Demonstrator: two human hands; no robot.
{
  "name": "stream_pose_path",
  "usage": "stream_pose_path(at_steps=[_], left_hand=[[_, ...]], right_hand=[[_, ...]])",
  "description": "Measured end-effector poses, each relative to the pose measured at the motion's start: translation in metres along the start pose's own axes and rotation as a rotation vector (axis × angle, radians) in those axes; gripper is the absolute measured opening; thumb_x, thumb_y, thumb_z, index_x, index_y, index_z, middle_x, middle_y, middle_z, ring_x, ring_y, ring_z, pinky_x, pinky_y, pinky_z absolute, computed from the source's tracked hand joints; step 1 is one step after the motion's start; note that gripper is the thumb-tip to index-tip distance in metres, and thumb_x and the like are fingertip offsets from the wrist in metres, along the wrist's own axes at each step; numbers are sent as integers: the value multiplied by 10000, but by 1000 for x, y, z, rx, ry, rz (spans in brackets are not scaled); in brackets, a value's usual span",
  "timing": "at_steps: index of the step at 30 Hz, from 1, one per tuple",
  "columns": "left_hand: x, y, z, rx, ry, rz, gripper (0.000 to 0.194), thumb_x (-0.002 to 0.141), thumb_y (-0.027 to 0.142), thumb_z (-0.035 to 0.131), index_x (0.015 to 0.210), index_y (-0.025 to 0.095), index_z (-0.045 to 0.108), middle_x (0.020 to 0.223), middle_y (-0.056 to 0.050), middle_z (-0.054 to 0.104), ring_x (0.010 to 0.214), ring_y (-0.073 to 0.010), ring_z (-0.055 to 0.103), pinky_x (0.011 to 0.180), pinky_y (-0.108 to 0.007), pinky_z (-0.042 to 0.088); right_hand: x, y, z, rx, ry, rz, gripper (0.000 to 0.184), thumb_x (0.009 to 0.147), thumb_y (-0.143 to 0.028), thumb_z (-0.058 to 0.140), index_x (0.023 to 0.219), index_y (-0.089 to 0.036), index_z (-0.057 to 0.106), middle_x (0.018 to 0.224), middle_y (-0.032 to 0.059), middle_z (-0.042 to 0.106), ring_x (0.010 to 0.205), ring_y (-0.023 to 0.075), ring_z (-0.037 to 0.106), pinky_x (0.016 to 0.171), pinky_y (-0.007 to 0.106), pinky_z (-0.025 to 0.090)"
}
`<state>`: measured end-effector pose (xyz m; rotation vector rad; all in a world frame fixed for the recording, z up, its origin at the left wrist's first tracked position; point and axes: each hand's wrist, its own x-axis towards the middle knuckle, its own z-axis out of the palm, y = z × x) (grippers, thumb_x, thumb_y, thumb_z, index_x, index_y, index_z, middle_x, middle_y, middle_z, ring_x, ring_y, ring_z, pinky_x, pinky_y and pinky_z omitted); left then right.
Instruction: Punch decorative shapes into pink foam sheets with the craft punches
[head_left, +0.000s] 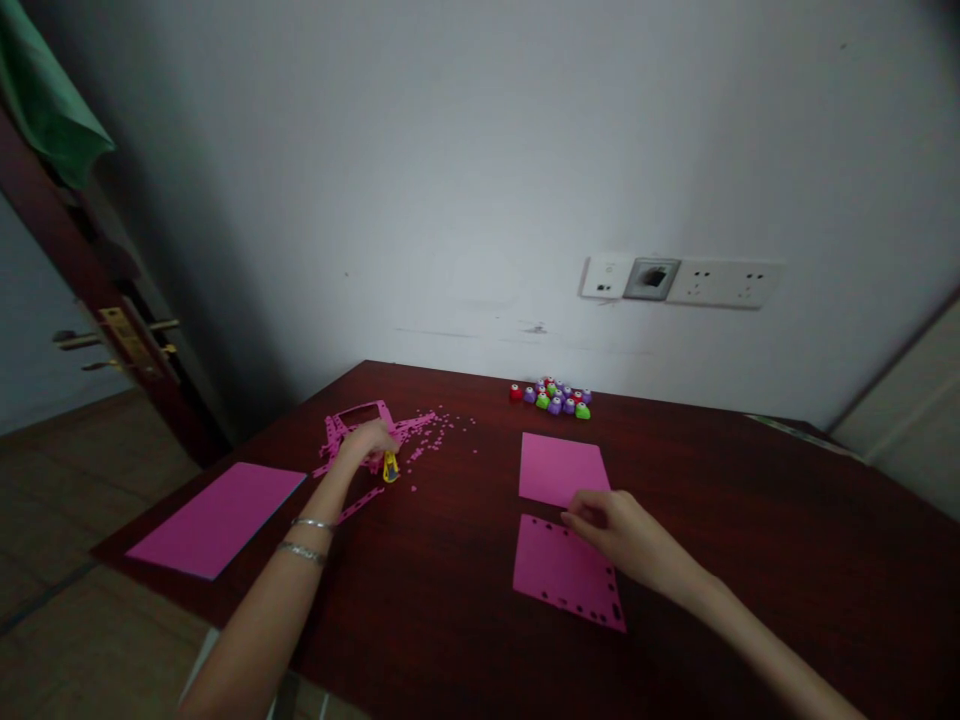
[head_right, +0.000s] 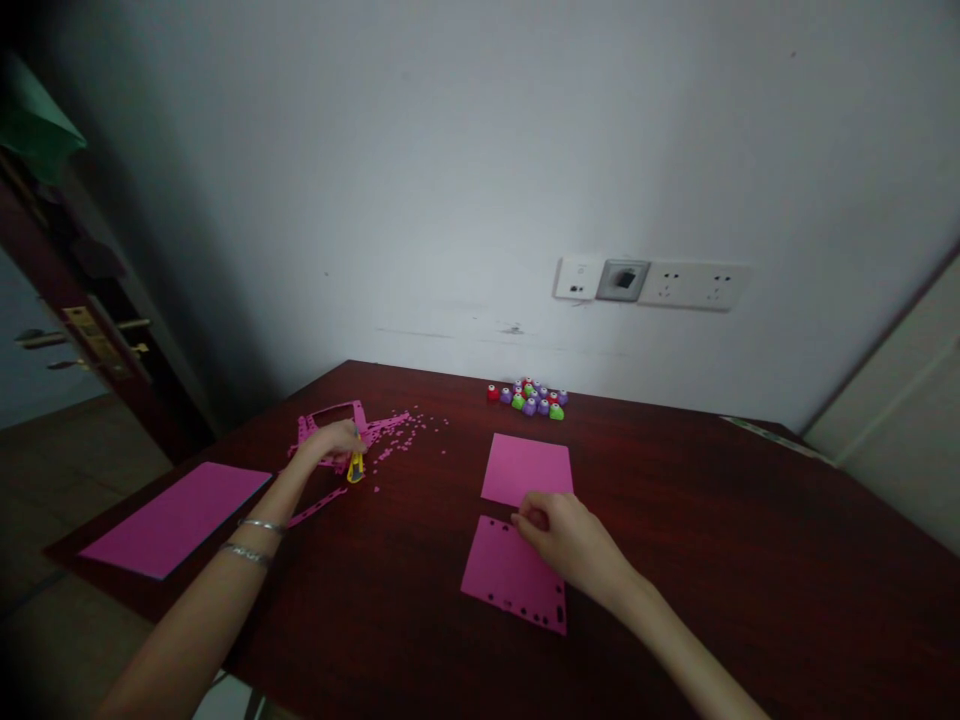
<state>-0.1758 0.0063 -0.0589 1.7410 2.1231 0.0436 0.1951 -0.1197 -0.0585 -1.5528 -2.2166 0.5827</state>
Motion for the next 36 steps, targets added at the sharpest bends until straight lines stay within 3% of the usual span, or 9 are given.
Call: stream_pose_path(at_steps=[3, 7, 9, 13, 20, 23, 28, 32, 36], left_hand=[[1, -2, -1, 5, -60, -17, 240, 640, 242, 586, 456, 122, 488, 401, -35, 486, 499, -166, 541, 543, -275, 429], [-7, 7, -23, -49, 55, 32, 270, 692, 289, 545, 477, 132, 499, 431, -30, 503, 443, -137, 506, 484, -249, 409], [-17, 24, -39, -98, 57, 97, 304, 719, 335, 523, 497, 127, 535, 455, -39, 524, 442, -133, 512, 470, -242, 410], [-53, 84, -56, -405, -72, 476, 312, 744, 430, 535, 668, 137, 608, 558, -28, 580, 497, -100, 537, 489, -209, 419], [-102, 186, 6, -690, -362, 796, 332, 774, 434, 535, 834, 117, 610, 618, -39, 596, 541, -102, 562, 504, -229, 443], [-102, 204, 33, -677, -292, 847, 350, 786, 445, 521, 790, 106, 605, 605, -34, 586, 483, -78, 518, 466, -219, 410], [-100, 210, 51, -457, -51, 933, 347, 816, 450, 487, 788, 131, 619, 703, -54, 630, 585, -102, 540, 538, -236, 416], [-119, 189, 67, -90, 263, 1035, 333, 887, 366, 368, 826, 155, 618, 827, -75, 624, 756, -167, 550, 656, -297, 435], [-148, 148, 100, 263, 172, 1244, 331, 870, 351, 407, 1075, 146, 568, 1006, -125, 590, 981, -253, 512, 832, -387, 420]], right_hand=[[-1, 3, -1, 29, 15, 0, 266, 809, -350, 480, 623, -173, 549, 591, 13, 570, 540, 121, 475, 500, 234, 331], [-1, 7, -5, 150, 4, -22, 273, 820, -357, 465, 670, -164, 587, 606, 16, 587, 562, 127, 505, 525, 245, 372], [0, 6, -9, 245, 9, -29, 280, 824, -368, 462, 688, -161, 590, 609, 16, 592, 570, 126, 520, 542, 252, 398], [5, -5, -21, 501, 86, 21, 296, 794, -438, 497, 789, -158, 591, 677, 29, 605, 613, 138, 562, 518, 253, 444], [13, -17, -24, 937, 154, 9, 437, 733, -411, 603, 1101, -192, 516, 1028, 93, 629, 876, 183, 623, 741, 331, 511], [14, -9, -18, 972, 189, 67, 480, 719, -418, 626, 1127, -201, 496, 1002, 85, 643, 856, 188, 634, 701, 321, 517], [11, 10, -11, 951, 212, 90, 499, 679, -467, 656, 1074, -184, 540, 945, 75, 665, 853, 194, 633, 720, 336, 512], [2, 25, -10, 935, 227, 101, 486, 656, -473, 677, 1027, -180, 563, 952, 81, 669, 877, 201, 629, 791, 358, 494], [-8, 41, -8, 888, 215, 165, 477, 665, -489, 668, 1017, -180, 577, 909, 73, 677, 836, 209, 643, 825, 387, 480]])
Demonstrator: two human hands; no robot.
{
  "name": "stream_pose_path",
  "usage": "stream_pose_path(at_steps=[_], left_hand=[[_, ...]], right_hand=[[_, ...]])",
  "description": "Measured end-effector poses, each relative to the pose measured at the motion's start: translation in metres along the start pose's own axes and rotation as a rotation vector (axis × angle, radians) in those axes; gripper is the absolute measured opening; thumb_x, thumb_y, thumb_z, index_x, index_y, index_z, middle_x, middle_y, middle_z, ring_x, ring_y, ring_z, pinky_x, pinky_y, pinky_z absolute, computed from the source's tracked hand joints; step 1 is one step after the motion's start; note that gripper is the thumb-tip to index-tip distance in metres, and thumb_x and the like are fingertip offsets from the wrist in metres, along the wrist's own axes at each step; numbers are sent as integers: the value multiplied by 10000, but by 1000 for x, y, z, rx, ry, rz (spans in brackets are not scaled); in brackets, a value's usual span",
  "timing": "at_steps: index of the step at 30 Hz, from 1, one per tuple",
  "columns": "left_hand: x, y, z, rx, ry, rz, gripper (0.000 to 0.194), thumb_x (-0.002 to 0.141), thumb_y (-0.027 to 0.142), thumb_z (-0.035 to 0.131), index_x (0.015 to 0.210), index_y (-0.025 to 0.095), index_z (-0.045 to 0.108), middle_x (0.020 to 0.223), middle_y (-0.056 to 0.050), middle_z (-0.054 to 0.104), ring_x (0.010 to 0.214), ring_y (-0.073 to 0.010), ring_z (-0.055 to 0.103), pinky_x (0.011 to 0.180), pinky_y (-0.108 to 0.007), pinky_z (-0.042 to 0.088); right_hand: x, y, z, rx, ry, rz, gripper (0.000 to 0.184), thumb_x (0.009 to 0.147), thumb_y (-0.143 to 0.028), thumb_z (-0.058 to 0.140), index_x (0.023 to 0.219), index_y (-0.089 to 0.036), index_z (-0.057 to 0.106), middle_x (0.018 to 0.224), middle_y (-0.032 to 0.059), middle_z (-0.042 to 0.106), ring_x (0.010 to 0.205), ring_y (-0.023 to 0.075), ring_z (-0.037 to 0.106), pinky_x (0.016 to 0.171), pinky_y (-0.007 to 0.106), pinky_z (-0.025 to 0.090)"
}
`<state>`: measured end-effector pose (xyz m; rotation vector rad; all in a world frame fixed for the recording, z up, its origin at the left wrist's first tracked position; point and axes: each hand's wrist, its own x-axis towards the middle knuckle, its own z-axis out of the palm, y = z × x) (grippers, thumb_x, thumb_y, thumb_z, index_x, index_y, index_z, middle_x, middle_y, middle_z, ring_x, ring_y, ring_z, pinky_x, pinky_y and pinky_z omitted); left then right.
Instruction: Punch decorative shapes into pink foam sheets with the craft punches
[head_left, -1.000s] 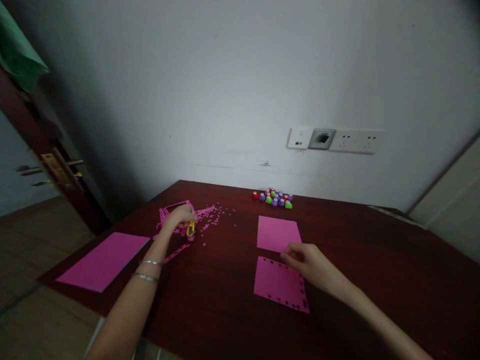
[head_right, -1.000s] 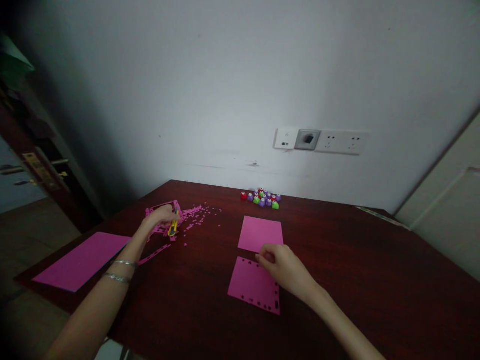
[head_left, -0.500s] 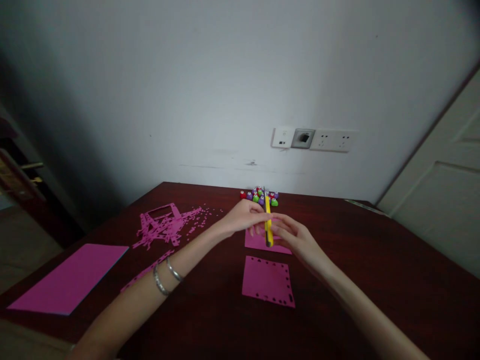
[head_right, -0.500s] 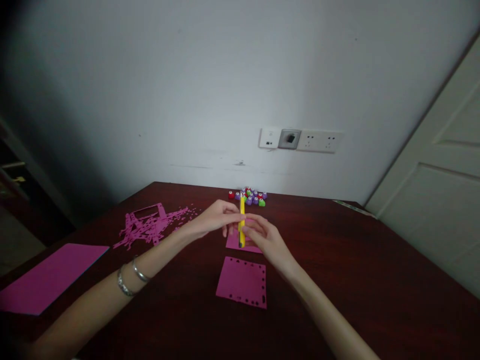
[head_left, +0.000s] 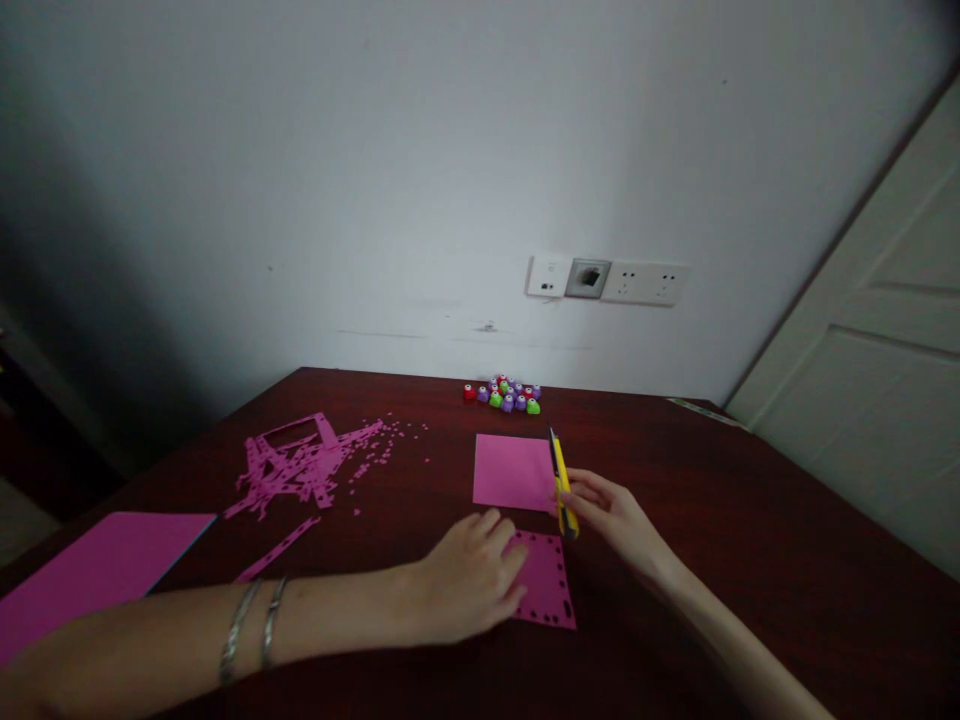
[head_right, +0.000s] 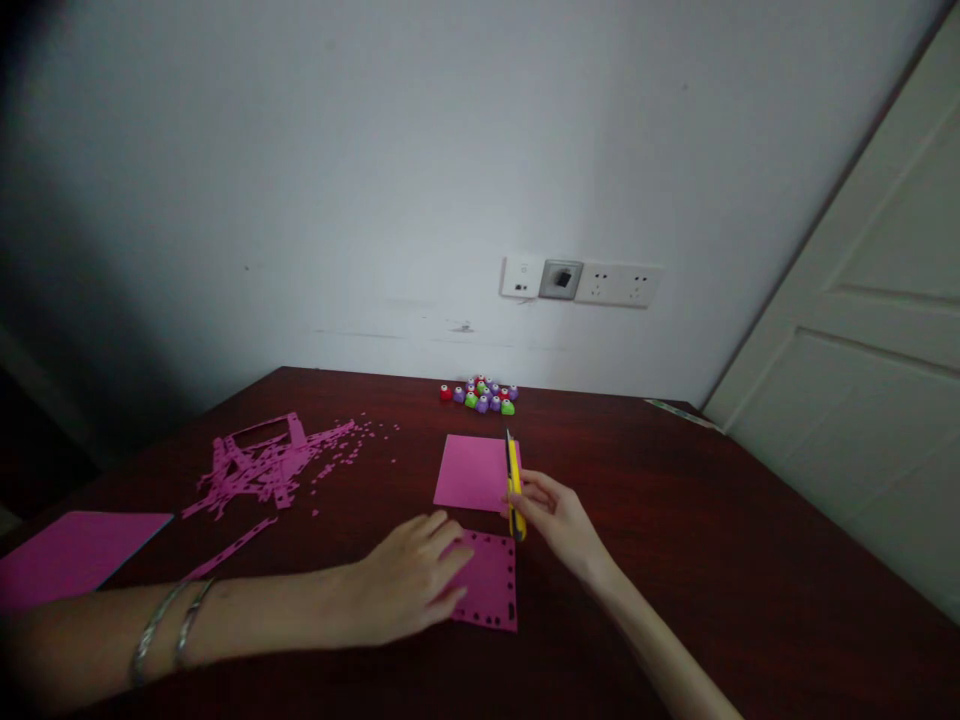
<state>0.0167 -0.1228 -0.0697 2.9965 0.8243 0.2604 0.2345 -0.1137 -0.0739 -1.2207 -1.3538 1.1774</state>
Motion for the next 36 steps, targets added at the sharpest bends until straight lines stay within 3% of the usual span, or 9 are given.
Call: stream_pose_path(at_steps=[5, 8, 13, 18, 22, 25, 27, 30, 36], left_hand=[[-38, 15, 26, -56, -164, -8, 577, 836, 505, 425, 1346, 250, 333, 1314, -166, 422, 1182, -335, 405, 928, -484, 360], [-41, 11, 24, -140, -203, 10, 578, 837, 501, 428, 1357, 274, 316, 1392, -166, 331, 1238, -353, 350, 966, -506, 326], [-33, -14, 11, -278, -256, 206, 587, 852, 443, 439, 1382, 249, 279, 1473, -136, 162, 1334, -331, 177, 1054, -470, 239], [-19, -39, 7, -362, -233, 330, 400, 833, 226, 441, 1231, 234, 472, 1413, -76, 326, 1308, -229, 284, 1057, -349, 278], [-10, -42, 13, -347, -159, 272, 270, 843, 239, 442, 1098, 180, 509, 1228, -105, 477, 1131, -201, 466, 955, -292, 384], [-6, -36, 19, -277, -142, 193, 349, 843, 392, 476, 1087, 143, 485, 1146, -123, 492, 1045, -214, 491, 910, -311, 409], [-3, -30, 23, -223, -138, 143, 472, 826, 481, 474, 1134, 124, 456, 1166, -140, 472, 1060, -235, 471, 906, -333, 409], [1, -25, 28, -142, -122, 99, 622, 815, 533, 457, 1247, 93, 373, 1251, -171, 422, 1134, -270, 417, 955, -374, 366], [5, -31, 28, -73, -172, 193, 641, 850, 510, 385, 1313, 70, 326, 1377, -208, 319, 1244, -305, 329, 995, -391, 320]], right_hand=[[-4, 16, -8, 102, -24, 106, 503, 675, -525, 639, 1040, -184, 573, 947, 81, 657, 772, 210, 654, 774, 391, 499], [-5, 20, -8, 141, -21, 144, 464, 684, -505, 635, 1017, -187, 578, 897, 62, 650, 735, 184, 640, 739, 357, 499], [-9, 20, -9, 194, -20, 177, 397, 673, -461, 625, 949, -180, 570, 750, 15, 600, 590, 129, 572, 607, 294, 476], [-17, 17, -7, 114, 32, 162, 299, 684, -449, 562, 805, -175, 554, 616, -31, 466, 454, 80, 413, 430, 233, 373], [-28, 14, -5, -72, 43, 129, 416, 743, -497, 523, 994, -168, 563, 588, -44, 434, 420, 73, 366, 382, 209, 302], [-39, 13, -5, -324, 98, 53, 455, 789, -472, 482, 1103, -152, 564, 631, 4, 550, 489, 119, 486, 442, 228, 385], [-46, 14, -4, -484, 165, -23, 430, 794, -433, 483, 1091, -143, 598, 797, 73, 653, 690, 190, 601, 631, 282, 478], [-57, 19, -1, -621, 265, -88, 394, 794, -389, 475, 1054, -140, 637, 1014, 116, 672, 932, 249, 617, 846, 339, 461], [-74, 28, 7, -715, 349, -98, 352, 799, -372, 467, 991, -149, 661, 987, 111, 692, 891, 231, 655, 791, 287, 511]])
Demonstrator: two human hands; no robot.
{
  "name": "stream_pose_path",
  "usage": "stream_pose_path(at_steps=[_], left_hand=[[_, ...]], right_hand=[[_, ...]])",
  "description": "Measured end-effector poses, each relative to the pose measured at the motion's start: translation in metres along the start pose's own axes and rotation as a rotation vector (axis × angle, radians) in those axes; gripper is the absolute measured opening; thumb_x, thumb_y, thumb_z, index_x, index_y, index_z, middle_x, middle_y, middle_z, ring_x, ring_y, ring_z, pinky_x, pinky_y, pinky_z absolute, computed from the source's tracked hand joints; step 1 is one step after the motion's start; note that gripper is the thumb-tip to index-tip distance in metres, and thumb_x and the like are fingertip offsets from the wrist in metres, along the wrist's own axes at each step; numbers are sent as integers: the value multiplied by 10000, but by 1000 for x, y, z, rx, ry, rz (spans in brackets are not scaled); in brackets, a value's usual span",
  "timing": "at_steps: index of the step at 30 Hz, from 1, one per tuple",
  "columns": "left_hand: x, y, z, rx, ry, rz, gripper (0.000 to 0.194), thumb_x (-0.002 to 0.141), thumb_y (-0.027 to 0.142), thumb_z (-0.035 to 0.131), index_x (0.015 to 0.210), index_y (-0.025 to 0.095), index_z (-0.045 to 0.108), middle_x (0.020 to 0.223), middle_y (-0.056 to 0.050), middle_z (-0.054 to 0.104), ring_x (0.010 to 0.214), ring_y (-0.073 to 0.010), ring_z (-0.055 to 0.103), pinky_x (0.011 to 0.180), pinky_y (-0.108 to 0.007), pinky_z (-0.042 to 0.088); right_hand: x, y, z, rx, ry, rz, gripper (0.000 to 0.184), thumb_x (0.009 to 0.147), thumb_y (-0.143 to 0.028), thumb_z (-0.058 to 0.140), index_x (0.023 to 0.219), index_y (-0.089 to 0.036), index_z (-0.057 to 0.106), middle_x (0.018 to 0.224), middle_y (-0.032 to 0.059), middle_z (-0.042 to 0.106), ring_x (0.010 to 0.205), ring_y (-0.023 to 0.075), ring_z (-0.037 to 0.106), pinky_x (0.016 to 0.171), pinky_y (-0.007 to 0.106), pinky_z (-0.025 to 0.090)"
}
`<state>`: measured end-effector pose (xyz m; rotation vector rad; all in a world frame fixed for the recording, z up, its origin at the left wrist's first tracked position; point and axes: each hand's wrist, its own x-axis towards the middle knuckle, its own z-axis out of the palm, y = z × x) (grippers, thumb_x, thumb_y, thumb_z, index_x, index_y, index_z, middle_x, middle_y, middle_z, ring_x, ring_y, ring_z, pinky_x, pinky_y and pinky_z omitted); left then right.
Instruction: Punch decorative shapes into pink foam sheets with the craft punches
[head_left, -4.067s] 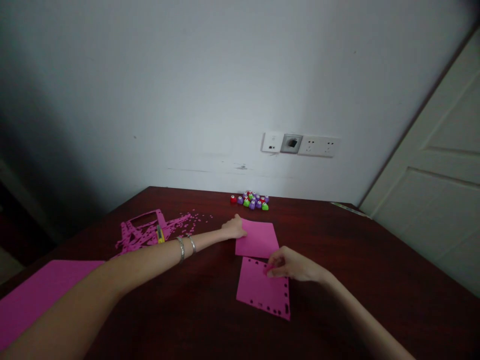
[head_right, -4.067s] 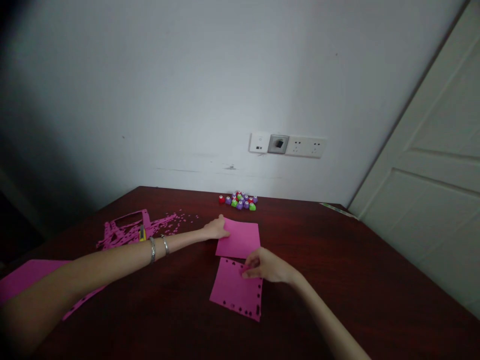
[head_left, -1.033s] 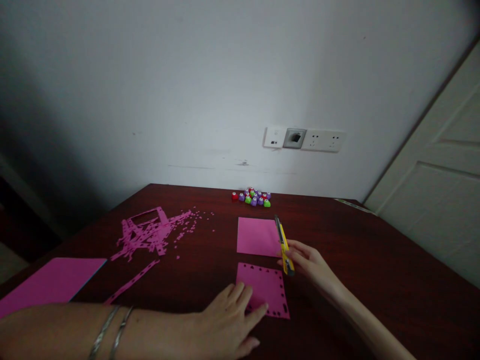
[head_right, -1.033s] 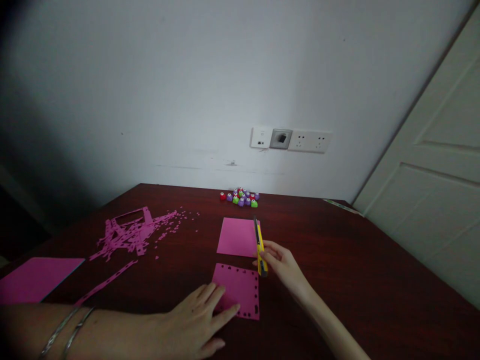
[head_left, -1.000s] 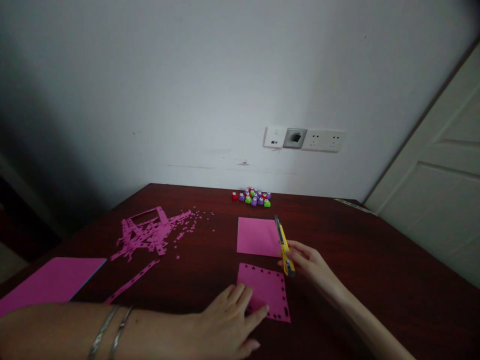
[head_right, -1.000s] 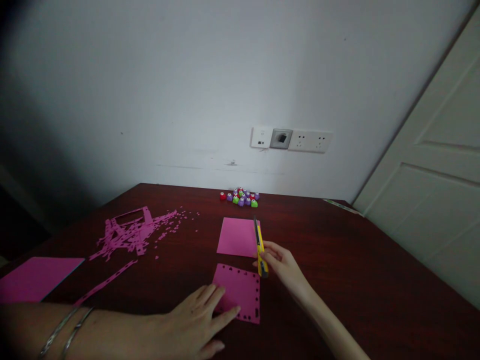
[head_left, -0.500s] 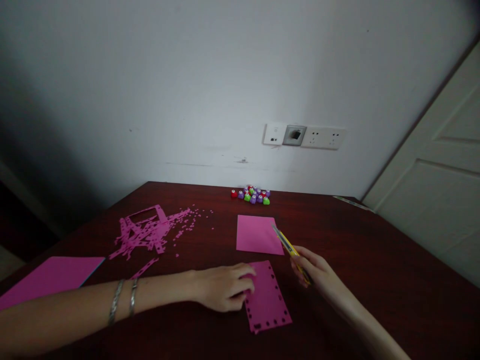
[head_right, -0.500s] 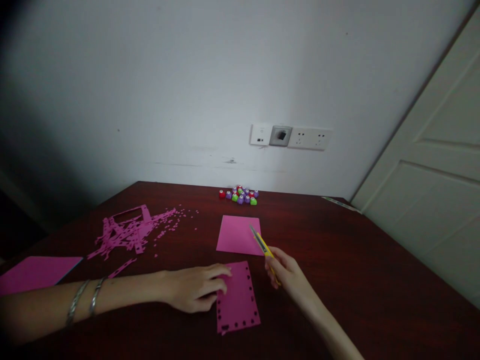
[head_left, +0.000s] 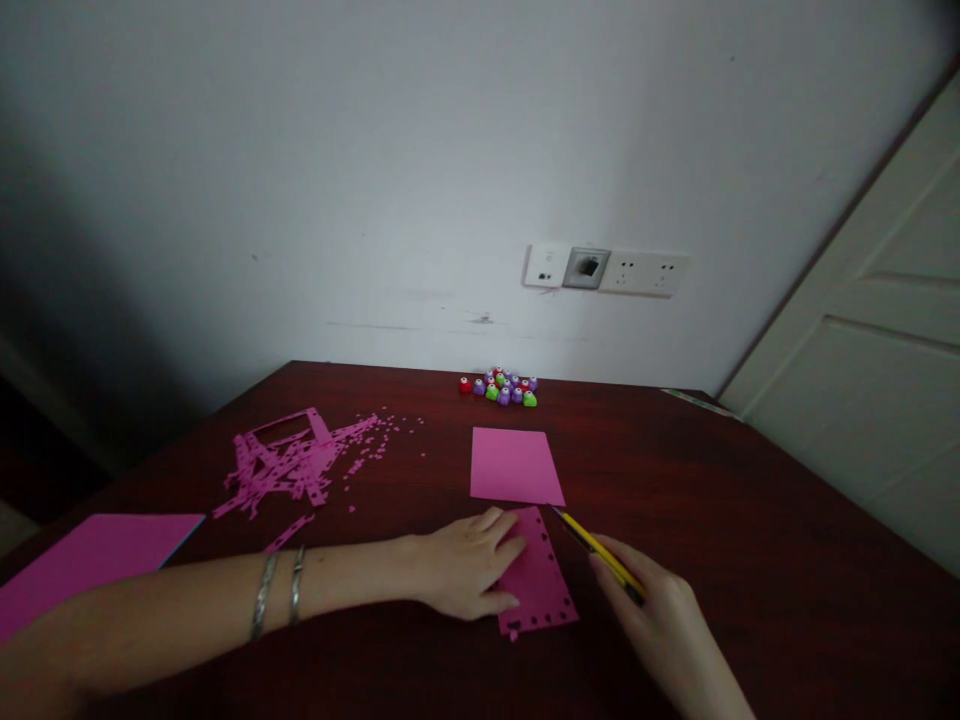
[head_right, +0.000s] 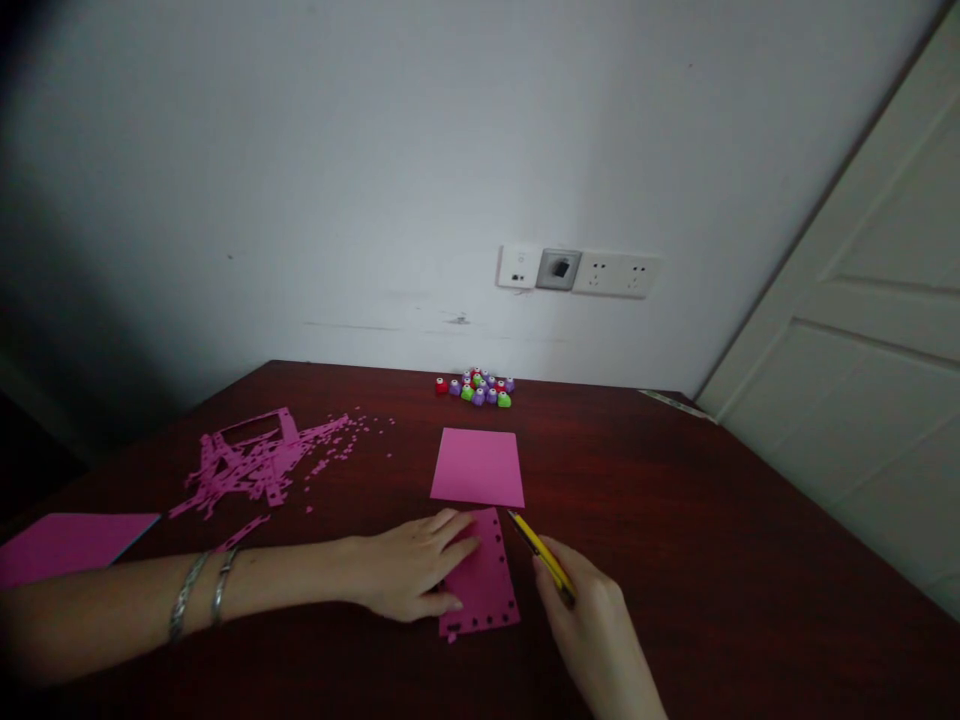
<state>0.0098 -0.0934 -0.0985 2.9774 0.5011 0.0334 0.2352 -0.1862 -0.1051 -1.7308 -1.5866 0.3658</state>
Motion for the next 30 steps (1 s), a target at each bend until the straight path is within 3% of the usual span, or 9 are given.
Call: stream_pose_path(at_steps=[5, 13, 17, 24, 30], left_hand=[[1, -11, -5, -5, -32, 95, 673, 847, 519, 384, 1321, 44, 330, 1410, -216, 274, 1265, -307, 313, 1026, -375, 276], [5, -15, -8, -38, -90, 86, 794, 826, 586, 385, 1399, 73, 189, 1452, -187, 199, 1288, -300, 277, 1035, -383, 256], [5, -16, -7, -50, -95, 90, 801, 823, 598, 375, 1393, 61, 208, 1449, -198, 199, 1291, -306, 272, 1040, -394, 252], [8, -18, -7, -46, -79, 132, 784, 826, 578, 394, 1383, 49, 236, 1439, -206, 222, 1284, -310, 286, 1035, -399, 264], [11, -13, -5, -14, -31, 99, 725, 856, 581, 309, 1340, 40, 315, 1410, -198, 297, 1245, -291, 344, 1015, -388, 284]], right_hand=[[-5, -3, 5, -43, -77, -24, 349, 849, -348, 393, 1033, -154, 617, 989, 126, 687, 866, 222, 663, 746, 271, 514], [0, -14, 16, -126, -163, -33, 333, 877, -280, 313, 1094, -176, 543, 888, 94, 701, 766, 216, 677, 678, 284, 497], [3, -20, 18, -254, -182, -15, 331, 872, -246, 312, 1090, -203, 556, 766, 65, 700, 741, 229, 679, 656, 292, 479], [2, -21, 21, -378, -138, 11, 307, 867, -234, 339, 1072, -221, 567, 784, 51, 706, 709, 226, 683, 603, 273, 466], [-1, -22, 21, -449, -156, 12, 310, 873, -228, 342, 1088, -235, 565, 681, 32, 695, 643, 224, 679, 556, 266, 456]])
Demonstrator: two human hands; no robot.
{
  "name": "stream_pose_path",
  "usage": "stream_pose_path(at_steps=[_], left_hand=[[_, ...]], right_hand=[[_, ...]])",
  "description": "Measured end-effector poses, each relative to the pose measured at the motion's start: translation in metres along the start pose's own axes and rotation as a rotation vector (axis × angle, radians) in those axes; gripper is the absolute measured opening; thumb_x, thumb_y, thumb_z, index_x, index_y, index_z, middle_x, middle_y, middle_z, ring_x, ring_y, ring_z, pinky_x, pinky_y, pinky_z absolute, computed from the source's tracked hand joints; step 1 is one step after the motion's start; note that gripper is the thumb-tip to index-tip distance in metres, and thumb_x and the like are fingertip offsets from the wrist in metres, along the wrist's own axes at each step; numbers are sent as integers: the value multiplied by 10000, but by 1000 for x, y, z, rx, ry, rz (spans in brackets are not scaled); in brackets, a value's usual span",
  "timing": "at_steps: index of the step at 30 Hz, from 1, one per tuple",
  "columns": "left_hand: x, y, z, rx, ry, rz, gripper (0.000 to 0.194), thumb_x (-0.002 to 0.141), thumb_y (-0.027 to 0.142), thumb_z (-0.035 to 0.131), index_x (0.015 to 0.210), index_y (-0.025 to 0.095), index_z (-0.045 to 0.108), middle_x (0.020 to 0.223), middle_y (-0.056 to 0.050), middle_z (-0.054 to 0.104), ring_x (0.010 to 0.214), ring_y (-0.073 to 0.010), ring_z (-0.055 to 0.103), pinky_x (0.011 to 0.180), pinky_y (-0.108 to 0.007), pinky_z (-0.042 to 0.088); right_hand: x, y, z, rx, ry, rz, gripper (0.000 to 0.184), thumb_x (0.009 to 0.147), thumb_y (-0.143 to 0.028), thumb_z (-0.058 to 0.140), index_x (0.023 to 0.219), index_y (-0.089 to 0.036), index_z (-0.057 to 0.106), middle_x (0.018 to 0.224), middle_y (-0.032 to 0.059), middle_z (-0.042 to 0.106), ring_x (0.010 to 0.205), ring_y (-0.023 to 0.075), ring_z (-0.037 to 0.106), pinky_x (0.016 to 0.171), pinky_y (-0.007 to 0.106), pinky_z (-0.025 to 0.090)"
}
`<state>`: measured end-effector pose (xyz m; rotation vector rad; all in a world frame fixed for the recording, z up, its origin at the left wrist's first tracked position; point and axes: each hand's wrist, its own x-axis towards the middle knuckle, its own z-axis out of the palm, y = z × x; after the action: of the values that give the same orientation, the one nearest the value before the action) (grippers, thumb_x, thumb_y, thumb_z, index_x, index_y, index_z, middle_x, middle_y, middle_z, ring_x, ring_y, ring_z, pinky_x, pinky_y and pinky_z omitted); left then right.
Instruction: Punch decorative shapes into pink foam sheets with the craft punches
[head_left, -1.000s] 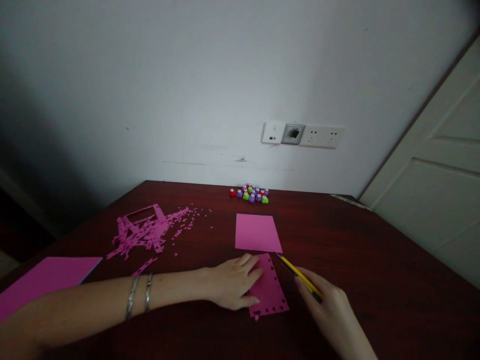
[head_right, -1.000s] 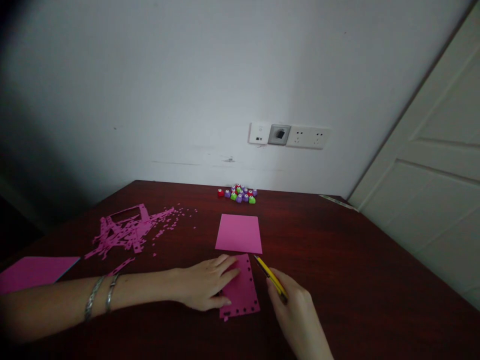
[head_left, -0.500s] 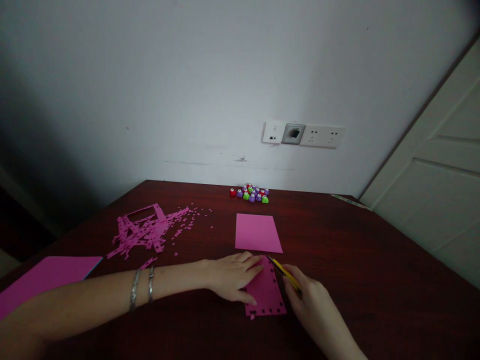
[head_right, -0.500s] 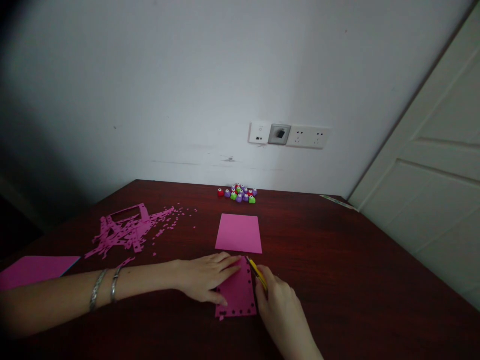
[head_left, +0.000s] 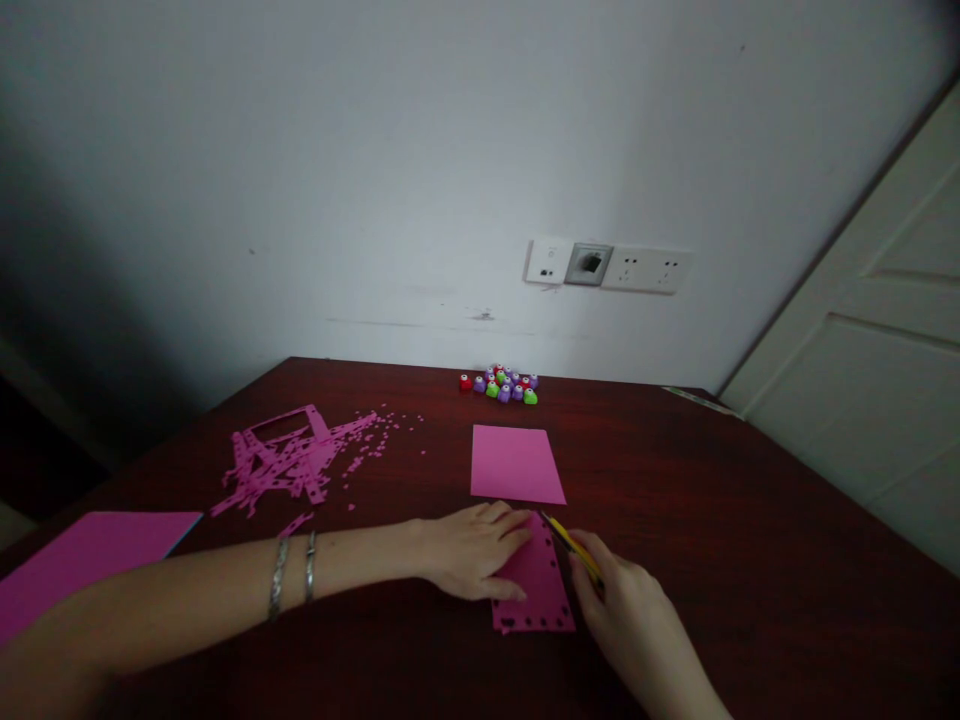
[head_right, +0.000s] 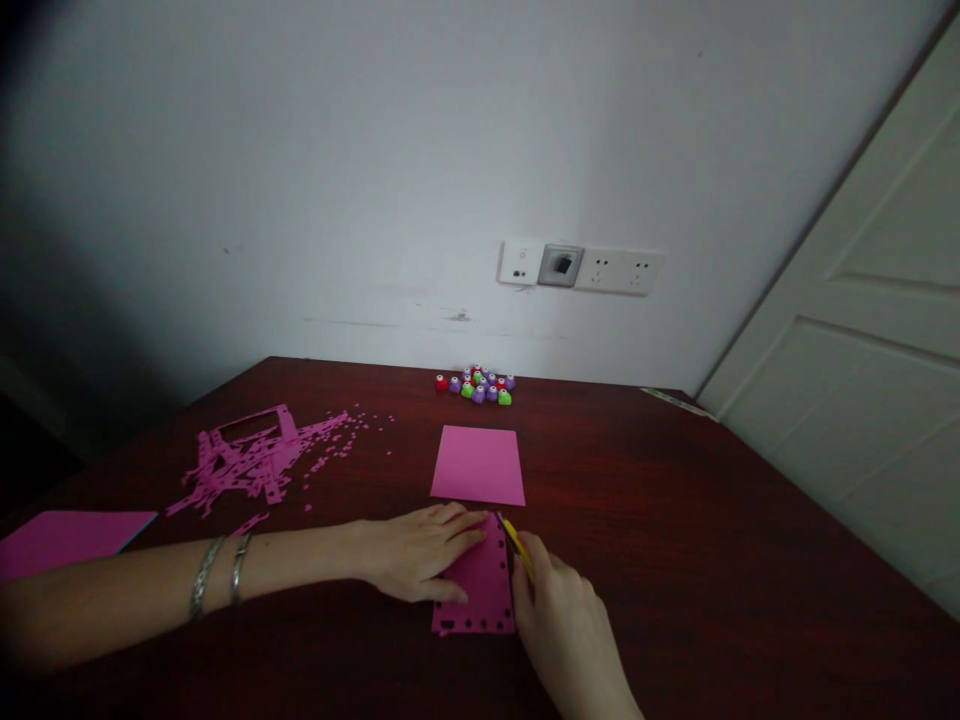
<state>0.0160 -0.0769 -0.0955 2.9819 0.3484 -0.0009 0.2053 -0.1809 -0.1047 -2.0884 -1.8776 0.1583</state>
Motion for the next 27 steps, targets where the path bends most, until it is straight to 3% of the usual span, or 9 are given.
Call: stream_pose_path(at_steps=[11, 27], left_hand=[[3, 1, 2, 49, 15, 3, 769, 832, 603, 337, 1332, 20, 304, 1390, -215, 319, 1219, -294, 363, 1001, -377, 286], [4, -1, 3, 9, 6, -1, 765, 825, 603, 353, 1344, 44, 301, 1417, -191, 284, 1236, -302, 342, 1013, -383, 270]], right_hand=[[-3, -5, 0, -103, 74, -34, 282, 858, -215, 382, 1041, -228, 596, 736, 37, 708, 600, 186, 671, 474, 217, 428], [-6, -9, 4, -160, 35, 13, 290, 862, -212, 390, 1073, -243, 586, 805, 39, 710, 605, 202, 674, 479, 247, 461]])
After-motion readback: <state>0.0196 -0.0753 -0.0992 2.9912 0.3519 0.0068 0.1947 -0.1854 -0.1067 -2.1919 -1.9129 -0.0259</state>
